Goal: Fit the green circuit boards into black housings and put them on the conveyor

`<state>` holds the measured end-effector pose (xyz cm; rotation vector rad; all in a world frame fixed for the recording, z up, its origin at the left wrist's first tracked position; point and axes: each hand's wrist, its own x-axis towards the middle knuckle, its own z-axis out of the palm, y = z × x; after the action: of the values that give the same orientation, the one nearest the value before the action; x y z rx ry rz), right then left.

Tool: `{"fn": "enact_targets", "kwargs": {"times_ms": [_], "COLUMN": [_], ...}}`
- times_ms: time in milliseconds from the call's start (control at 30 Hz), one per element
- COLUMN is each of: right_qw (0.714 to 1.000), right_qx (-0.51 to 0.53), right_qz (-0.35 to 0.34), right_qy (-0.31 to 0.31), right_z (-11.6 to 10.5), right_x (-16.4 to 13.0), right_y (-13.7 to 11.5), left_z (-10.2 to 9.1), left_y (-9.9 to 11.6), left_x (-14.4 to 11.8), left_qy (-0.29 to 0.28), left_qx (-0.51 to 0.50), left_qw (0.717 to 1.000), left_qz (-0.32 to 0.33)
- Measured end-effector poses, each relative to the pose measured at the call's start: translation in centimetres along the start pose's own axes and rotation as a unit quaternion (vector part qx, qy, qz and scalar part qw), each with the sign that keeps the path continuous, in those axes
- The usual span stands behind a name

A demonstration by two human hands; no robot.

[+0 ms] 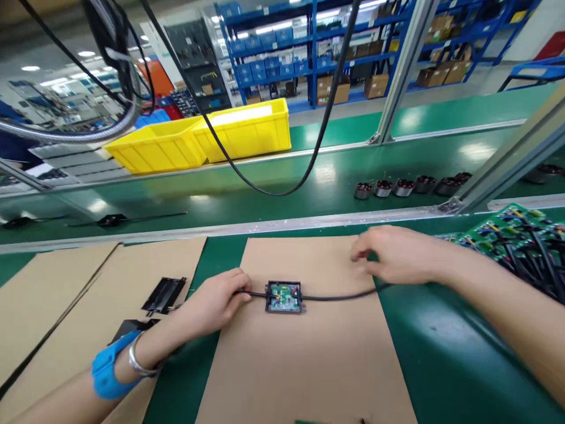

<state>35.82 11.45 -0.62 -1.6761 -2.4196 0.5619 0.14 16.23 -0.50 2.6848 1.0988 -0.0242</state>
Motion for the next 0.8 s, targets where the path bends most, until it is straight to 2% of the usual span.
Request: {"fn": "enact_targets", "kwargs": {"times_ms": [100,200,333,400,533,600,667,733,800], "right_qw": [0.994,0.994,0.992,0.987,0.986,0.987,0.987,0.993,0.995], "right_qx": [0.054,0.085,-0.033,-0.072,-0.079,-0.073,-0.064,-0.017,0.058], "right_qz": [-0.076,-0.075,-0.068,-0.072,-0.045,-0.032,-0.038,-0.062,-0.078], "right_qy": [0.051,0.006,-0.103,-0.126,-0.142,-0.143,-0.141,-0.100,-0.032], "right_z": [2.5,4.3,5.2,5.4,5.4,5.1,4.7,4.5,5.0], "right_x": [2.3,6.5,9.6,9.6,9.1,9.0,8.6,7.3,4.9], "right_y": [-5.3,-9.6,-12.4,-13.6,-16.0,-16.4,-15.6,-13.6,-11.2], "left_z": [1.4,1.7,2.0,2.4,2.9,2.8,2.6,2.6,2.7], "left_y": [0.7,0.7,0.4,0.2,0.1,0.1,0.2,0.3,0.4], "left_x": [-1.1,-1.1,-1.1,-1.2,-1.1,-1.1,-1.1,-1.3,-1.6], "left_qy": [-0.012,-0.003,0.012,0.012,-0.004,-0.011,-0.018,-0.021,-0.020], "left_qx": [-0.006,0.010,0.024,0.021,0.013,0.019,0.021,0.021,0.024], "left_qw": [1.000,1.000,0.999,0.999,1.000,1.000,1.000,0.999,0.999], "left_qz": [0.000,0.009,0.023,0.022,0.011,0.005,-0.003,-0.010,-0.010]}}
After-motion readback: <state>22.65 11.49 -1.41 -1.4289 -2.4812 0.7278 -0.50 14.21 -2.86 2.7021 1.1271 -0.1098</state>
